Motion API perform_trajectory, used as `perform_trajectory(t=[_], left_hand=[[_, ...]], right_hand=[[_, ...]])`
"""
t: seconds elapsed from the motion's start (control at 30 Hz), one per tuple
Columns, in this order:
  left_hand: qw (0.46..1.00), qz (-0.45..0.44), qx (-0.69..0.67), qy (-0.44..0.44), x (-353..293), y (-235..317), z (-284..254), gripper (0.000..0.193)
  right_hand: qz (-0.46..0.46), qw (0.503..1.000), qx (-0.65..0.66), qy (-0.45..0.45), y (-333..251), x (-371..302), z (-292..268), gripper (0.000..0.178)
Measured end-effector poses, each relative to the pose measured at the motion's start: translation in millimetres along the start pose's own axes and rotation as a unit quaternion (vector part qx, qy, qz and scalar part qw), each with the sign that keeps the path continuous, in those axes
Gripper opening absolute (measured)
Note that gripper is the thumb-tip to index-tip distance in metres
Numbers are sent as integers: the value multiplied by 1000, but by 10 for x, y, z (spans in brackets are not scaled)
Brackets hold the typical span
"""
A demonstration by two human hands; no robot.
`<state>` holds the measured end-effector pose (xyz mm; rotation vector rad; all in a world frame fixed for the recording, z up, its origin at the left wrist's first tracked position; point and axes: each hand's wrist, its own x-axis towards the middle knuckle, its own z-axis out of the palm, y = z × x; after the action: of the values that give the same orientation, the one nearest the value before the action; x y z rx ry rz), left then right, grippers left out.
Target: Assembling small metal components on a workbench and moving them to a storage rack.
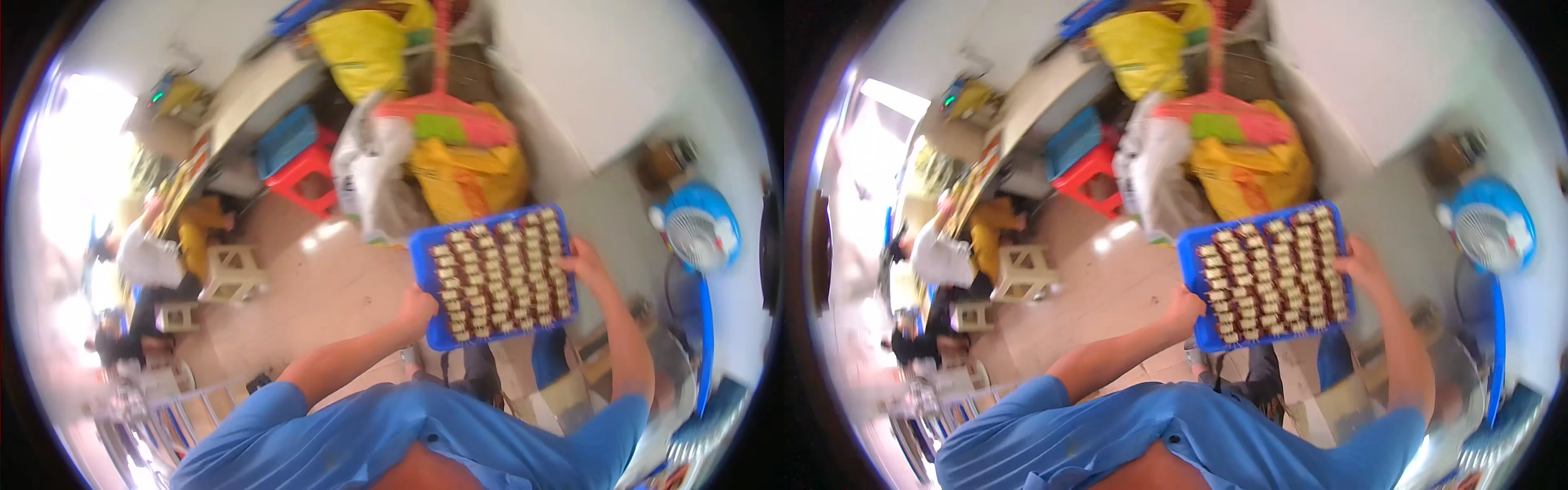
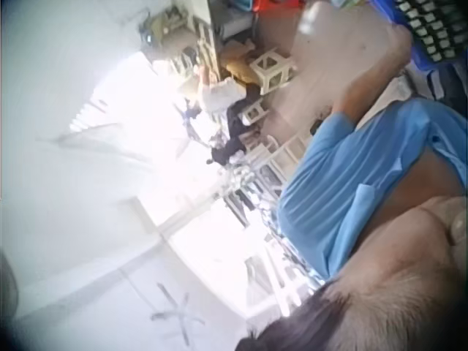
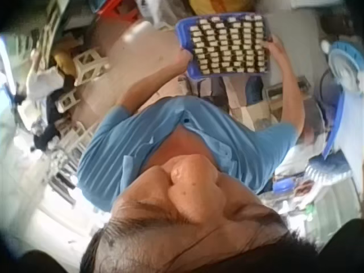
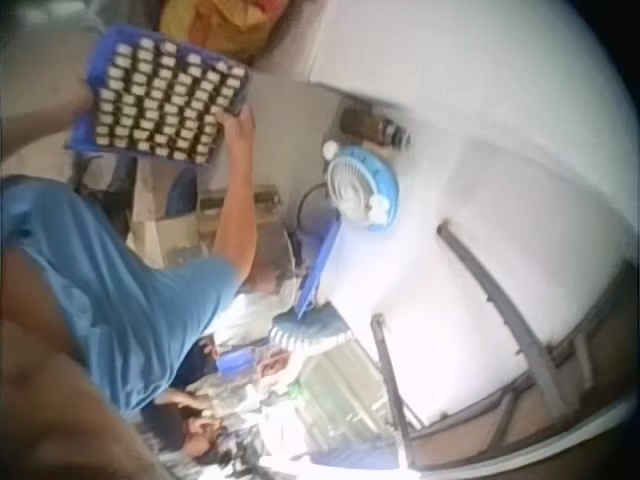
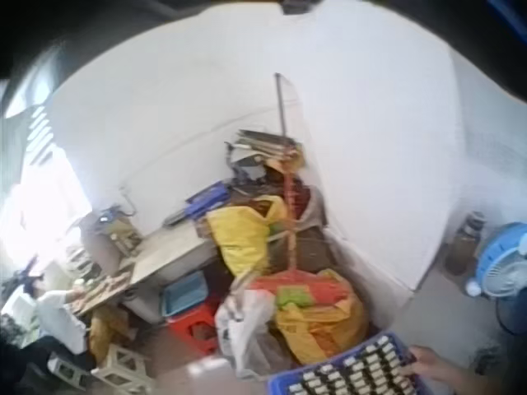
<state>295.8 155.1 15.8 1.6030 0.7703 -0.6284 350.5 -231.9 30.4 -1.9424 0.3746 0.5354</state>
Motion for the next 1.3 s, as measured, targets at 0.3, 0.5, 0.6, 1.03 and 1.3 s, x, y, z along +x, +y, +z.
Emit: perform_trajectory(t=[0.3, 0.5, 0.6, 1.03, 1.3], left_hand=[[998, 30, -61, 7, -962, -311, -809, 58], [974, 20, -215, -65, -1059, -1402, -2262, 68], [982, 81, -171, 16, -1402, -1517, -3118, 70], [902, 96, -328, 264, -1067, -3052, -6601, 37], [916, 3, -219, 336, -689, -3050, -8014, 46]], right_hand=[[-4, 994, 18, -106, -956, -796, 562, 31], [-77, 993, -62, -59, -1053, -1298, 2130, 28], [-30, 996, -64, -48, -672, -1368, 3115, 26], [15, 960, -38, -276, -2325, -718, 7536, 19], [-79, 936, -57, -338, -2803, 130, 9630, 22]])
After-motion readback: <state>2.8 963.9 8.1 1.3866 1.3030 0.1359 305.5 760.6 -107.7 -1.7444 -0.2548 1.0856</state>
